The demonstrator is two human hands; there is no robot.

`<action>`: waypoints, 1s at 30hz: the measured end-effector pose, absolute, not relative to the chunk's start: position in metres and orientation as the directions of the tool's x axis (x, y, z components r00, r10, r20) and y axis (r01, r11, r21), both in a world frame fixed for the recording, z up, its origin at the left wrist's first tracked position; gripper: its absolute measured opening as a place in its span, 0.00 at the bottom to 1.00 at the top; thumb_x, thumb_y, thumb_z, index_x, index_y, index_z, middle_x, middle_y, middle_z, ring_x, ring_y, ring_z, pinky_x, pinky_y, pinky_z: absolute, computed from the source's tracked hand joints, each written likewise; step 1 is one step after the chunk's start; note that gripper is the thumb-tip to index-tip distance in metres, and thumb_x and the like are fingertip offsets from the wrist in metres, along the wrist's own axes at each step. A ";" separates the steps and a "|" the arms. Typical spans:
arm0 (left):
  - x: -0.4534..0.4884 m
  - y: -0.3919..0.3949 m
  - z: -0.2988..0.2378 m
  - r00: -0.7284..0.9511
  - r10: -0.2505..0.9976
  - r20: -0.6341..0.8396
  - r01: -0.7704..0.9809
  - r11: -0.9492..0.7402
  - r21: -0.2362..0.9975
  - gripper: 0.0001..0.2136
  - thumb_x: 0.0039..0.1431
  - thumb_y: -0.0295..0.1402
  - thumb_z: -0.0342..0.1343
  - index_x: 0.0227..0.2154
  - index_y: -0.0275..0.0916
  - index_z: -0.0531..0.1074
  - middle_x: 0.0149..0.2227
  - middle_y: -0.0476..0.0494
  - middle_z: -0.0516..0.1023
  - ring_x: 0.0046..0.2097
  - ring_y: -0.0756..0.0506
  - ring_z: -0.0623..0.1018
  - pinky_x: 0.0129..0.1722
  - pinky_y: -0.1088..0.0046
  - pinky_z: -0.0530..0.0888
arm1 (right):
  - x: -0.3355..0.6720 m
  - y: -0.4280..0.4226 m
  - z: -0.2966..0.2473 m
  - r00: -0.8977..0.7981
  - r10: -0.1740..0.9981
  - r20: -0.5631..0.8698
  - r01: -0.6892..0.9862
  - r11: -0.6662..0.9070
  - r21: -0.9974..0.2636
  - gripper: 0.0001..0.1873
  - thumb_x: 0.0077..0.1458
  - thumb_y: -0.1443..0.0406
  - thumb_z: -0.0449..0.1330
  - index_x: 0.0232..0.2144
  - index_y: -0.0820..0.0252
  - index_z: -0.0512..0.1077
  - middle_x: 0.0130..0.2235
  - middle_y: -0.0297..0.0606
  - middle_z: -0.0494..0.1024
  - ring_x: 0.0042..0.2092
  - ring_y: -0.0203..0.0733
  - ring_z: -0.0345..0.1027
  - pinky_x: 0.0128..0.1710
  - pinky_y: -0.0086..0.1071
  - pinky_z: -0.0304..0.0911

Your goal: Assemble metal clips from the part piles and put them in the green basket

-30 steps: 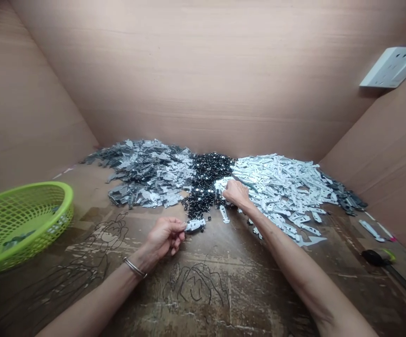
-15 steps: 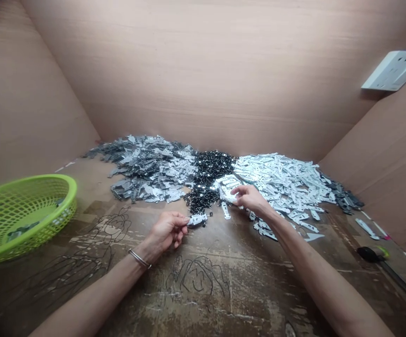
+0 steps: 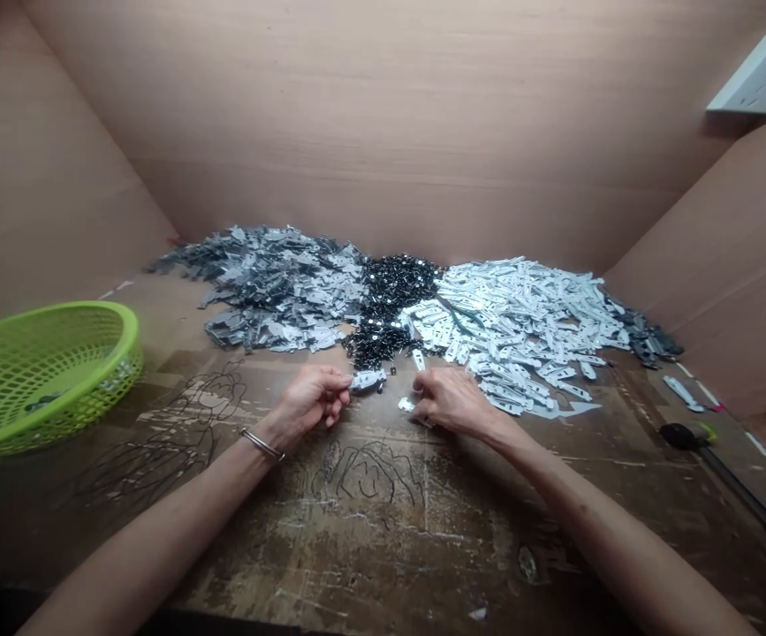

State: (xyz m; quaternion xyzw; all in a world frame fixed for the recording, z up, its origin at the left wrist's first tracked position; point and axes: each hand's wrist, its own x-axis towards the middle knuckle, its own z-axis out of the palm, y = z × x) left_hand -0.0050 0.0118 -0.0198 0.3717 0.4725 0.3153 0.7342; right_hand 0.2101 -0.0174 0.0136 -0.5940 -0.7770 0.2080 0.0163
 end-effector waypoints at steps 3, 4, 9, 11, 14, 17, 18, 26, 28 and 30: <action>-0.003 0.011 -0.015 0.346 0.819 -0.458 -0.099 0.517 0.850 0.06 0.43 0.28 0.54 0.20 0.33 0.62 0.14 0.51 0.66 0.12 0.56 0.63 0.08 0.83 0.58 | 0.200 -0.014 0.011 -0.354 0.905 -0.235 0.910 0.276 -0.310 0.10 0.41 0.60 0.57 0.28 0.59 0.69 0.29 0.36 0.71 0.31 0.38 0.61 0.27 0.27 0.52; -0.002 0.010 -0.014 0.341 0.817 -0.465 -0.094 0.522 0.848 0.06 0.43 0.28 0.54 0.20 0.33 0.61 0.14 0.51 0.66 0.12 0.56 0.63 0.08 0.83 0.57 | 0.197 -0.014 0.010 -0.370 0.895 -0.248 0.905 0.287 -0.314 0.09 0.40 0.63 0.57 0.28 0.59 0.69 0.30 0.36 0.71 0.31 0.37 0.61 0.27 0.27 0.51; -0.009 0.007 -0.015 0.358 0.814 -0.458 -0.078 0.515 0.854 0.04 0.44 0.26 0.53 0.21 0.32 0.63 0.16 0.49 0.67 0.14 0.56 0.64 0.09 0.82 0.59 | 0.197 -0.014 0.005 -0.392 0.879 -0.271 0.903 0.313 -0.294 0.09 0.44 0.71 0.51 0.29 0.59 0.68 0.27 0.37 0.70 0.28 0.36 0.60 0.25 0.26 0.50; -0.014 0.005 -0.018 0.386 0.814 -0.434 -0.078 0.498 0.864 0.04 0.44 0.27 0.53 0.23 0.31 0.64 0.18 0.48 0.68 0.15 0.56 0.66 0.10 0.83 0.61 | 0.200 -0.015 0.004 -0.420 0.875 -0.240 0.895 0.355 -0.271 0.08 0.46 0.70 0.49 0.26 0.61 0.67 0.26 0.37 0.68 0.27 0.35 0.59 0.24 0.26 0.50; -0.019 0.003 -0.020 0.409 0.806 -0.429 -0.078 0.499 0.863 0.05 0.44 0.28 0.54 0.23 0.31 0.65 0.19 0.48 0.68 0.16 0.56 0.66 0.11 0.82 0.62 | 0.207 -0.015 0.005 -0.467 0.862 -0.197 0.869 0.406 -0.282 0.07 0.45 0.64 0.52 0.27 0.61 0.67 0.29 0.38 0.67 0.28 0.36 0.58 0.24 0.27 0.50; -0.019 0.001 -0.020 0.404 0.795 -0.452 -0.065 0.518 0.853 0.05 0.44 0.29 0.54 0.23 0.32 0.64 0.18 0.48 0.68 0.15 0.56 0.65 0.10 0.82 0.61 | 0.216 -0.014 0.010 -0.464 0.853 -0.239 0.864 0.375 -0.337 0.13 0.40 0.58 0.57 0.29 0.61 0.67 0.31 0.38 0.66 0.31 0.38 0.58 0.26 0.27 0.51; -0.019 0.000 -0.020 0.399 0.793 -0.460 -0.061 0.524 0.850 0.05 0.44 0.29 0.54 0.23 0.32 0.64 0.18 0.48 0.68 0.15 0.56 0.65 0.10 0.82 0.61 | 0.220 -0.014 0.011 -0.456 0.852 -0.257 0.861 0.350 -0.369 0.15 0.39 0.57 0.57 0.30 0.61 0.67 0.32 0.38 0.65 0.32 0.39 0.58 0.27 0.28 0.51; -0.011 -0.001 -0.015 0.410 0.788 -0.459 -0.053 0.523 0.851 0.06 0.44 0.29 0.55 0.23 0.31 0.64 0.17 0.48 0.68 0.15 0.55 0.65 0.10 0.82 0.61 | 0.241 -0.019 0.012 -0.435 0.856 -0.277 0.842 0.278 -0.463 0.17 0.40 0.56 0.57 0.35 0.56 0.68 0.35 0.37 0.62 0.35 0.40 0.55 0.30 0.29 0.52; -0.009 -0.002 -0.014 0.413 0.789 -0.455 -0.051 0.518 0.854 0.06 0.44 0.29 0.55 0.22 0.31 0.64 0.17 0.48 0.68 0.15 0.56 0.65 0.10 0.82 0.61 | 0.243 -0.019 0.012 -0.441 0.856 -0.269 0.841 0.289 -0.458 0.18 0.40 0.55 0.58 0.35 0.56 0.68 0.35 0.37 0.61 0.35 0.39 0.55 0.30 0.29 0.52; -0.006 -0.002 -0.014 0.423 0.783 -0.456 -0.051 0.523 0.851 0.06 0.44 0.28 0.55 0.23 0.31 0.64 0.17 0.48 0.68 0.15 0.55 0.65 0.10 0.82 0.61 | 0.245 -0.017 0.011 -0.474 0.845 -0.248 0.820 0.321 -0.474 0.18 0.40 0.56 0.57 0.35 0.56 0.68 0.36 0.37 0.61 0.36 0.39 0.55 0.31 0.29 0.52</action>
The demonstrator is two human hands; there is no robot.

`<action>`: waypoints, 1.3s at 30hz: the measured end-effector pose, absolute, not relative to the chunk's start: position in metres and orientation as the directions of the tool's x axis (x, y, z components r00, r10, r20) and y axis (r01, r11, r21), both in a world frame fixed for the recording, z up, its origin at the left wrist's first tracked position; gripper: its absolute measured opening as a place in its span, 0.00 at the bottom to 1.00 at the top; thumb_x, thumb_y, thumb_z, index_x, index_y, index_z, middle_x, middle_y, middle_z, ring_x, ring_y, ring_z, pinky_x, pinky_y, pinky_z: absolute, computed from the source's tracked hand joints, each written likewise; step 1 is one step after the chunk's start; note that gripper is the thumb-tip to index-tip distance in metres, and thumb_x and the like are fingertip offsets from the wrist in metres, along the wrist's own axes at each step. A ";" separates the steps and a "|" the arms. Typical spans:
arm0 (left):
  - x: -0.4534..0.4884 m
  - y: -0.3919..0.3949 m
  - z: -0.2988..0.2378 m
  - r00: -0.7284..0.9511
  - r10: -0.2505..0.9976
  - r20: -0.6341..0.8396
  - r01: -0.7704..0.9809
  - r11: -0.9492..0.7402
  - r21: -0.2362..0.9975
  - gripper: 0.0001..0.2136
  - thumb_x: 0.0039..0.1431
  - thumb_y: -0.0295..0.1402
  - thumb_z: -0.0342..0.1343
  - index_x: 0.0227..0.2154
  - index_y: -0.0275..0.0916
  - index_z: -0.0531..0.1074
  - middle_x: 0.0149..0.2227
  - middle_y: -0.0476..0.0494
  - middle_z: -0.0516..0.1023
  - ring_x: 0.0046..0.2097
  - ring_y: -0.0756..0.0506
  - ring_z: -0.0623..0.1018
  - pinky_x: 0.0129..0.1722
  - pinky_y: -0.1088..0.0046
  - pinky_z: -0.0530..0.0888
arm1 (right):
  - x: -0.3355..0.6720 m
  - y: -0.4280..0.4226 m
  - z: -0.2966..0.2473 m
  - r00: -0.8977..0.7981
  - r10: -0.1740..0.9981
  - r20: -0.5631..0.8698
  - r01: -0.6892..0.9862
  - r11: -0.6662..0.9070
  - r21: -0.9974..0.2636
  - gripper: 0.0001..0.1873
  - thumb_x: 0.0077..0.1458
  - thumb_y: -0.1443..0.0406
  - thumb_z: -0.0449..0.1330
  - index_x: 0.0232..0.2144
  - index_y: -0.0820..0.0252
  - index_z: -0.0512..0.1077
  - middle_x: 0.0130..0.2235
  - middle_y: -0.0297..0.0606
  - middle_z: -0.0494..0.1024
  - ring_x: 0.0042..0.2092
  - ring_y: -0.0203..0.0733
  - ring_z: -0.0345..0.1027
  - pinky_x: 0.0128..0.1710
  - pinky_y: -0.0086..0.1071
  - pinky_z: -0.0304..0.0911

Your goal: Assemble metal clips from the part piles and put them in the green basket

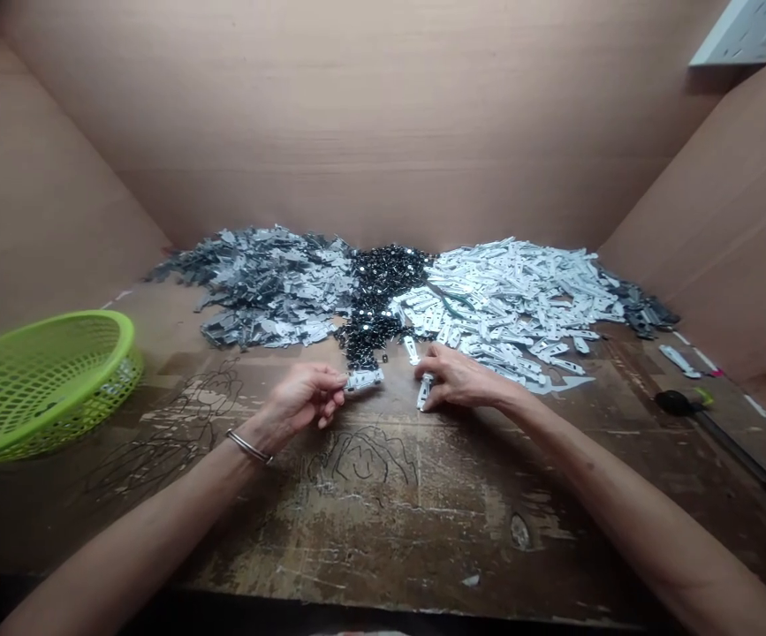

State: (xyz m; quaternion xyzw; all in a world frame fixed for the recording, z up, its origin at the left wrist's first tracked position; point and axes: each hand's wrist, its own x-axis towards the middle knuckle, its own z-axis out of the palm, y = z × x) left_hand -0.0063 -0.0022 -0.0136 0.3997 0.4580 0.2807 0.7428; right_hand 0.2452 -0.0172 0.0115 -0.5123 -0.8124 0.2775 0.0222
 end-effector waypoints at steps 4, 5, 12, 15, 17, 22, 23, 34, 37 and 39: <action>-0.004 -0.003 -0.013 0.439 0.760 -0.478 -0.041 0.549 0.835 0.05 0.44 0.28 0.54 0.24 0.31 0.65 0.16 0.48 0.68 0.14 0.55 0.65 0.10 0.82 0.61 | 0.253 -0.013 0.011 -0.567 0.797 -0.211 0.764 0.412 -0.498 0.12 0.45 0.62 0.55 0.35 0.57 0.68 0.36 0.37 0.63 0.36 0.38 0.56 0.32 0.29 0.52; -0.004 -0.004 -0.013 0.443 0.755 -0.484 -0.036 0.554 0.832 0.05 0.44 0.28 0.55 0.24 0.31 0.65 0.16 0.48 0.68 0.14 0.55 0.65 0.10 0.82 0.61 | 0.255 -0.013 0.010 -0.575 0.792 -0.206 0.760 0.424 -0.493 0.10 0.45 0.63 0.54 0.33 0.58 0.68 0.35 0.37 0.64 0.35 0.38 0.56 0.32 0.29 0.52; -0.004 -0.004 -0.008 0.459 0.731 -0.505 -0.003 0.569 0.822 0.05 0.43 0.26 0.54 0.26 0.30 0.66 0.17 0.47 0.69 0.15 0.55 0.65 0.10 0.82 0.62 | 0.256 -0.022 0.003 -0.466 0.860 -0.208 0.839 0.356 -0.411 0.07 0.47 0.63 0.52 0.29 0.61 0.65 0.31 0.37 0.66 0.31 0.37 0.57 0.27 0.27 0.51; -0.004 -0.003 -0.009 0.466 0.726 -0.506 0.010 0.568 0.823 0.05 0.44 0.25 0.53 0.27 0.30 0.66 0.17 0.47 0.68 0.15 0.55 0.66 0.10 0.82 0.62 | 0.254 -0.028 0.001 -0.429 0.890 -0.156 0.855 0.344 -0.387 0.07 0.48 0.64 0.50 0.29 0.61 0.65 0.29 0.36 0.68 0.29 0.36 0.58 0.27 0.27 0.51; -0.004 -0.002 -0.011 0.476 0.725 -0.498 0.015 0.560 0.828 0.05 0.44 0.25 0.53 0.26 0.30 0.66 0.17 0.48 0.68 0.15 0.55 0.66 0.10 0.82 0.62 | 0.253 -0.030 0.001 -0.414 0.901 -0.126 0.847 0.331 -0.416 0.08 0.49 0.64 0.50 0.30 0.61 0.66 0.29 0.36 0.68 0.29 0.36 0.59 0.27 0.28 0.52; -0.003 -0.002 -0.017 0.490 0.726 -0.482 0.002 0.552 0.834 0.06 0.43 0.27 0.55 0.24 0.30 0.65 0.17 0.48 0.68 0.15 0.55 0.65 0.10 0.82 0.62 | 0.255 -0.031 0.006 -0.267 0.962 -0.054 0.761 0.177 -0.624 0.11 0.47 0.61 0.53 0.25 0.62 0.71 0.29 0.38 0.71 0.31 0.37 0.63 0.29 0.30 0.58; -0.003 -0.002 -0.018 0.492 0.726 -0.481 -0.001 0.553 0.833 0.06 0.43 0.27 0.55 0.24 0.31 0.65 0.17 0.48 0.68 0.15 0.55 0.65 0.10 0.82 0.62 | 0.254 -0.031 0.008 -0.226 0.973 -0.038 0.718 0.140 -0.682 0.10 0.46 0.62 0.54 0.26 0.62 0.71 0.29 0.38 0.71 0.31 0.37 0.63 0.29 0.30 0.59; 0.002 -0.003 -0.014 0.505 0.701 -0.503 0.018 0.574 0.819 0.05 0.44 0.27 0.54 0.25 0.30 0.65 0.16 0.48 0.68 0.14 0.55 0.66 0.10 0.82 0.61 | 0.212 -0.038 0.041 -0.151 0.978 -0.146 0.240 -0.107 -0.965 0.08 0.40 0.66 0.60 0.26 0.66 0.69 0.22 0.35 0.72 0.21 0.31 0.65 0.17 0.25 0.62; 0.001 -0.003 -0.013 0.504 0.698 -0.509 0.030 0.574 0.818 0.05 0.45 0.28 0.54 0.25 0.30 0.66 0.16 0.49 0.68 0.14 0.55 0.65 0.09 0.82 0.61 | 0.203 -0.036 0.041 -0.183 0.969 -0.167 0.178 -0.135 -0.975 0.06 0.39 0.67 0.60 0.22 0.67 0.69 0.20 0.34 0.71 0.18 0.30 0.63 0.14 0.23 0.59; -0.001 -0.003 -0.013 0.500 0.699 -0.511 0.033 0.575 0.818 0.06 0.44 0.28 0.55 0.25 0.30 0.65 0.16 0.49 0.68 0.14 0.55 0.65 0.09 0.82 0.61 | 0.200 -0.035 0.039 -0.199 0.964 -0.179 0.151 -0.150 -0.977 0.06 0.38 0.67 0.60 0.22 0.67 0.69 0.19 0.34 0.71 0.17 0.30 0.62 0.12 0.23 0.58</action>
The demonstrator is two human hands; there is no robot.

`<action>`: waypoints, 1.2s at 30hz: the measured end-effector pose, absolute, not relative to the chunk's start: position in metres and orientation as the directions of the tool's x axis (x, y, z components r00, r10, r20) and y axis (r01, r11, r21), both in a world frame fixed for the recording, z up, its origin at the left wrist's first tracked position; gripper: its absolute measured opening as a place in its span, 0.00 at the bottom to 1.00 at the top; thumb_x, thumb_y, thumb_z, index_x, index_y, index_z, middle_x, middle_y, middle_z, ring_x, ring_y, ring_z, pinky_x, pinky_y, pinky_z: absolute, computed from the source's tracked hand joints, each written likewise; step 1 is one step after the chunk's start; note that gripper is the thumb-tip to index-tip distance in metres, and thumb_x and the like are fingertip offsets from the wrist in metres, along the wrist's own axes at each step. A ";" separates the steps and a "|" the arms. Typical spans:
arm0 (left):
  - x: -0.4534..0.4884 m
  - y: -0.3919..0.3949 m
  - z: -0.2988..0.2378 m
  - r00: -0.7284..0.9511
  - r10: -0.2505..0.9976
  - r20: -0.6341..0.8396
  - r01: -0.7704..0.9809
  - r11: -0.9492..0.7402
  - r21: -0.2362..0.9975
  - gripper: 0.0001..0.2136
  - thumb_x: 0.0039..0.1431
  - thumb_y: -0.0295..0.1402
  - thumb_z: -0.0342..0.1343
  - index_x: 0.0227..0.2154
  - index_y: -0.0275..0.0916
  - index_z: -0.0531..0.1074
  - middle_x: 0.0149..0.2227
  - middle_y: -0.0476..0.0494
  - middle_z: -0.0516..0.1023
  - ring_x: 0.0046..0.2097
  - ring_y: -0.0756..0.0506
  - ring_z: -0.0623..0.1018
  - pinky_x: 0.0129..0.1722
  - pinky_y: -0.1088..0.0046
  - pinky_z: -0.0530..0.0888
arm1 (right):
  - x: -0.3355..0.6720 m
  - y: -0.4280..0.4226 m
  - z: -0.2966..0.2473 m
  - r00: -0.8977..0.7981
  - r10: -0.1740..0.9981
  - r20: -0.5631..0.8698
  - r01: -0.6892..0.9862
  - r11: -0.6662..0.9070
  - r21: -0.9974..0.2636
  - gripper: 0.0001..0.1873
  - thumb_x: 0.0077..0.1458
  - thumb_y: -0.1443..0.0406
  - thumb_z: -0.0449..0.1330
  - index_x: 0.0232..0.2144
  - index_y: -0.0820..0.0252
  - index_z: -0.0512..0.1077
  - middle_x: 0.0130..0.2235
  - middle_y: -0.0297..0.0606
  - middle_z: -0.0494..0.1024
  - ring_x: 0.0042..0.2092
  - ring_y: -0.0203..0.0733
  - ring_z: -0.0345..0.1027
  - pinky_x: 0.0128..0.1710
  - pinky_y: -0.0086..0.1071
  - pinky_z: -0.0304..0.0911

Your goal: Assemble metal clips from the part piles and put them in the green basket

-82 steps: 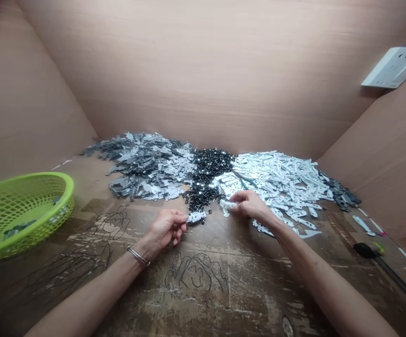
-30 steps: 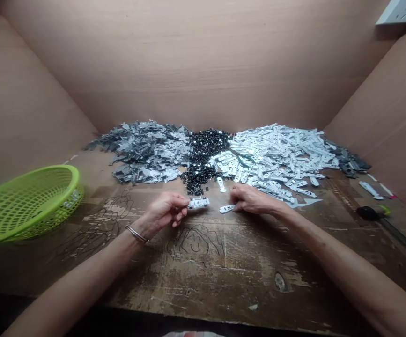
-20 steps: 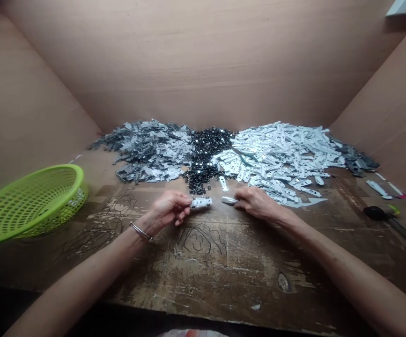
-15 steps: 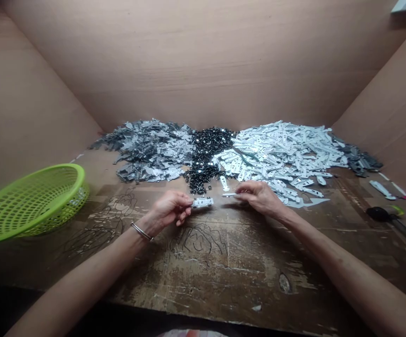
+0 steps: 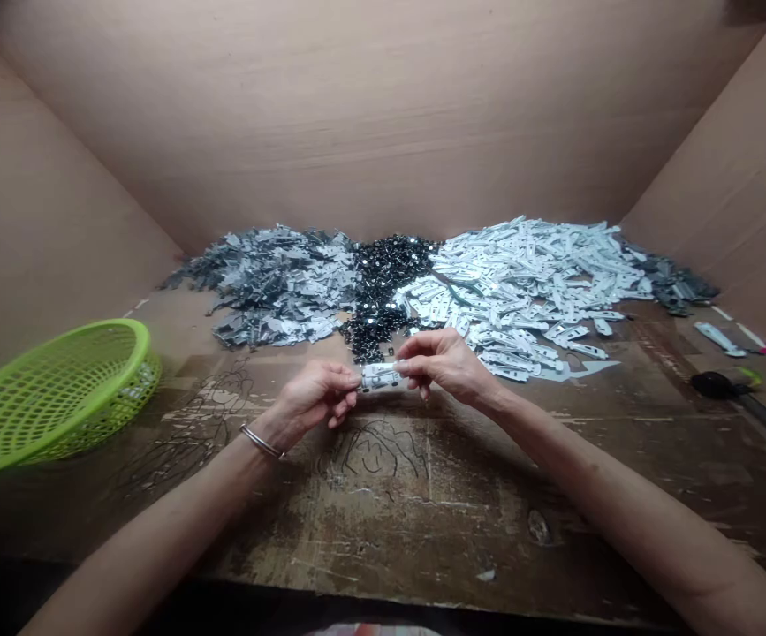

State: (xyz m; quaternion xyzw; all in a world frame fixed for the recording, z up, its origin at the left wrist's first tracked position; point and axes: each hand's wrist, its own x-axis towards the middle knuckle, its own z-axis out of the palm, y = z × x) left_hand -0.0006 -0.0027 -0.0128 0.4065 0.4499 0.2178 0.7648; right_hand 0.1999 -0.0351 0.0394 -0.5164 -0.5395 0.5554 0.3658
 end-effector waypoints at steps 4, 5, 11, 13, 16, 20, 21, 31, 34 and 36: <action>-0.002 -0.003 -0.012 0.488 0.707 -0.512 0.027 0.574 0.819 0.06 0.43 0.28 0.55 0.25 0.30 0.66 0.16 0.49 0.68 0.14 0.55 0.66 0.09 0.81 0.61 | 0.198 -0.034 0.033 -0.206 0.960 -0.188 0.126 -0.165 -0.978 0.06 0.38 0.69 0.60 0.23 0.68 0.69 0.16 0.33 0.69 0.16 0.31 0.62 0.12 0.23 0.58; -0.002 -0.002 -0.012 0.485 0.710 -0.511 0.024 0.573 0.819 0.07 0.43 0.28 0.56 0.25 0.30 0.66 0.16 0.49 0.68 0.14 0.55 0.66 0.09 0.81 0.61 | 0.198 -0.033 0.032 -0.207 0.959 -0.192 0.123 -0.169 -0.978 0.06 0.38 0.69 0.60 0.23 0.68 0.69 0.16 0.33 0.69 0.16 0.31 0.62 0.12 0.23 0.57; 0.002 -0.002 -0.014 0.485 0.706 -0.516 0.035 0.574 0.818 0.07 0.42 0.28 0.56 0.25 0.30 0.65 0.16 0.49 0.68 0.14 0.55 0.65 0.09 0.82 0.61 | 0.199 -0.031 0.023 -0.211 0.945 -0.250 0.137 -0.225 -0.965 0.05 0.39 0.69 0.59 0.23 0.66 0.69 0.15 0.33 0.69 0.17 0.31 0.62 0.12 0.22 0.57; 0.003 -0.002 -0.015 0.483 0.710 -0.513 0.034 0.570 0.821 0.07 0.43 0.28 0.56 0.25 0.31 0.65 0.16 0.49 0.68 0.14 0.55 0.65 0.09 0.82 0.61 | 0.200 -0.031 0.022 -0.208 0.943 -0.260 0.131 -0.236 -0.963 0.05 0.39 0.69 0.59 0.23 0.66 0.69 0.15 0.32 0.69 0.17 0.31 0.62 0.12 0.22 0.57; 0.004 -0.002 -0.015 0.488 0.716 -0.500 0.024 0.561 0.827 0.07 0.43 0.28 0.55 0.25 0.30 0.65 0.17 0.48 0.68 0.14 0.55 0.65 0.10 0.82 0.61 | 0.199 -0.031 0.021 -0.204 0.941 -0.270 0.134 -0.246 -0.960 0.05 0.38 0.68 0.60 0.23 0.66 0.69 0.14 0.32 0.68 0.16 0.31 0.61 0.12 0.22 0.57; 0.006 -0.003 -0.013 0.487 0.715 -0.501 0.023 0.563 0.826 0.06 0.43 0.27 0.55 0.25 0.31 0.65 0.17 0.48 0.68 0.15 0.55 0.65 0.10 0.82 0.61 | 0.198 -0.030 0.022 -0.209 0.940 -0.270 0.128 -0.248 -0.960 0.05 0.38 0.69 0.60 0.23 0.67 0.69 0.14 0.32 0.68 0.16 0.31 0.61 0.11 0.22 0.57; 0.007 -0.003 -0.013 0.484 0.716 -0.504 0.025 0.564 0.825 0.06 0.44 0.27 0.54 0.25 0.31 0.65 0.17 0.48 0.68 0.15 0.55 0.65 0.10 0.82 0.61 | 0.198 -0.030 0.021 -0.210 0.940 -0.271 0.125 -0.249 -0.961 0.05 0.39 0.69 0.60 0.23 0.67 0.69 0.14 0.32 0.68 0.16 0.31 0.61 0.11 0.22 0.57; 0.005 0.001 -0.017 0.479 0.735 -0.480 0.007 0.543 0.840 0.05 0.45 0.27 0.53 0.25 0.31 0.64 0.17 0.49 0.67 0.15 0.56 0.65 0.09 0.83 0.61 | 0.202 -0.020 0.007 -0.187 0.950 -0.250 0.072 -0.240 -0.968 0.08 0.36 0.67 0.62 0.22 0.67 0.68 0.16 0.33 0.69 0.16 0.30 0.61 0.11 0.21 0.54; 0.006 0.003 -0.017 0.467 0.742 -0.481 0.010 0.539 0.842 0.04 0.44 0.26 0.53 0.24 0.31 0.64 0.17 0.49 0.67 0.14 0.56 0.64 0.09 0.83 0.60 | 0.200 -0.015 0.003 -0.144 0.961 -0.238 0.039 -0.235 -0.971 0.09 0.34 0.66 0.63 0.21 0.67 0.69 0.15 0.32 0.68 0.15 0.27 0.57 0.09 0.21 0.50; 0.005 0.005 -0.017 0.459 0.750 -0.477 0.004 0.535 0.845 0.04 0.45 0.27 0.53 0.24 0.32 0.64 0.16 0.50 0.66 0.14 0.56 0.64 0.09 0.83 0.59 | 0.199 -0.012 0.001 -0.109 0.961 -0.253 0.010 -0.253 -0.967 0.11 0.33 0.66 0.64 0.22 0.67 0.69 0.16 0.32 0.68 0.15 0.27 0.57 0.10 0.21 0.49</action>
